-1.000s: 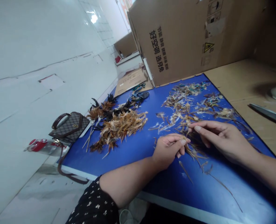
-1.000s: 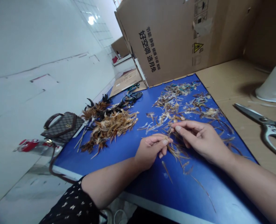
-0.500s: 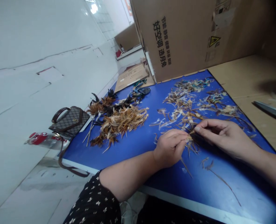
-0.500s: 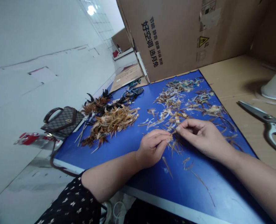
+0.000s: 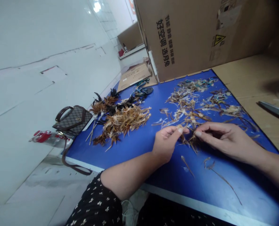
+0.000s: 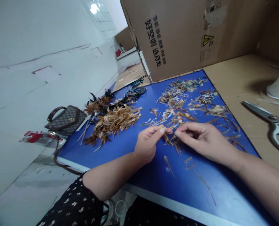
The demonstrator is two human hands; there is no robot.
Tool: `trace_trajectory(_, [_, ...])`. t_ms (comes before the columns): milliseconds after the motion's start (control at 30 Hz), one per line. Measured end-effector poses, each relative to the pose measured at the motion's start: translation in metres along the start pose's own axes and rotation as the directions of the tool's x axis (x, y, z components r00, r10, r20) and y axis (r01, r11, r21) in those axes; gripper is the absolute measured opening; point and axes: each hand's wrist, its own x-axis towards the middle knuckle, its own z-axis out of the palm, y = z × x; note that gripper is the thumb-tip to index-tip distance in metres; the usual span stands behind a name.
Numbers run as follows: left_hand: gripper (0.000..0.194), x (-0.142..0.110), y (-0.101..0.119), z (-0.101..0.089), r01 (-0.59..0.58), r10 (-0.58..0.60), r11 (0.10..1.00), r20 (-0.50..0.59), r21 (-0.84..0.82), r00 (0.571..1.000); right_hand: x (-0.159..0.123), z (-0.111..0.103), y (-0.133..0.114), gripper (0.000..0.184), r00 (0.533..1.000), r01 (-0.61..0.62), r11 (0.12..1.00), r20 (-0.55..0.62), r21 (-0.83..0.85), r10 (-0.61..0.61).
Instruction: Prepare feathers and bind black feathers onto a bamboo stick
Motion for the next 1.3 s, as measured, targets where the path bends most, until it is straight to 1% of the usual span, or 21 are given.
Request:
trace_trajectory(67, [0.038, -0.005, -0.003, 0.004, 0.09, -0.089, 0.996, 0.06, -0.026, 0.994, -0.001, 0.003, 0.001, 0.046, 0.998, 0.053, 0.998, 0.04, -0.014, -0.053])
trace_trajectory(133, [0.042, -0.008, -0.007, 0.006, 0.155, -0.15, 0.986, 0.089, -0.056, 0.985, -0.001, 0.006, 0.001, 0.043, 0.994, 0.099, 0.995, 0.049, -0.028, -0.097])
trace_trajectory(300, [0.048, -0.008, -0.009, 0.003, 0.253, -0.229, 0.962, 0.199, -0.102, 0.953, -0.002, 0.009, 0.0, 0.039, 0.984, 0.178, 0.98, 0.03, -0.092, -0.176])
trace_trajectory(400, [0.05, -0.007, -0.008, 0.001, 0.261, -0.235, 0.961, 0.227, -0.089, 0.945, -0.002, 0.009, 0.002, 0.037, 0.982, 0.185, 0.974, -0.015, -0.13, -0.188])
trace_trajectory(567, [0.053, -0.006, -0.008, 0.002, 0.251, -0.233, 0.967, 0.256, -0.042, 0.938, -0.002, 0.008, 0.001, 0.035, 0.982, 0.184, 0.974, -0.016, -0.13, -0.188])
trace_trajectory(667, [0.054, -0.004, -0.01, 0.003, 0.272, -0.245, 0.959, 0.249, -0.082, 0.937, -0.003, 0.008, 0.0, 0.032, 0.977, 0.173, 0.974, -0.103, -0.145, -0.189])
trace_trajectory(733, [0.056, -0.002, -0.012, 0.002, 0.294, -0.258, 0.948, 0.245, -0.121, 0.935, -0.004, 0.007, 0.002, 0.03, 0.956, 0.206, 0.957, -0.167, -0.203, -0.241])
trace_trajectory(767, [0.056, -0.001, -0.013, 0.001, 0.305, -0.266, 0.943, 0.251, -0.132, 0.931, -0.004, 0.007, 0.003, 0.03, 0.943, 0.239, 0.941, -0.173, -0.24, -0.284])
trace_trajectory(867, [0.059, 0.0, -0.014, 0.0, 0.33, -0.278, 0.931, 0.278, -0.158, 0.919, -0.002, 0.005, 0.009, 0.026, 0.909, 0.349, 0.881, -0.115, -0.32, -0.401])
trace_trajectory(1000, [0.061, -0.001, -0.013, 0.001, 0.34, -0.278, 0.921, 0.29, -0.191, 0.916, -0.001, 0.006, 0.015, 0.031, 0.887, 0.416, 0.844, -0.055, -0.338, -0.459])
trace_trajectory(1133, [0.063, -0.001, -0.013, 0.001, 0.335, -0.272, 0.924, 0.298, -0.186, 0.915, 0.0, 0.008, 0.014, 0.033, 0.881, 0.441, 0.843, -0.03, -0.309, -0.472])
trace_trajectory(1300, [0.064, 0.002, -0.015, 0.001, 0.337, -0.27, 0.923, 0.312, -0.185, 0.911, -0.002, 0.008, 0.009, 0.03, 0.907, 0.402, 0.87, -0.01, -0.286, -0.422])
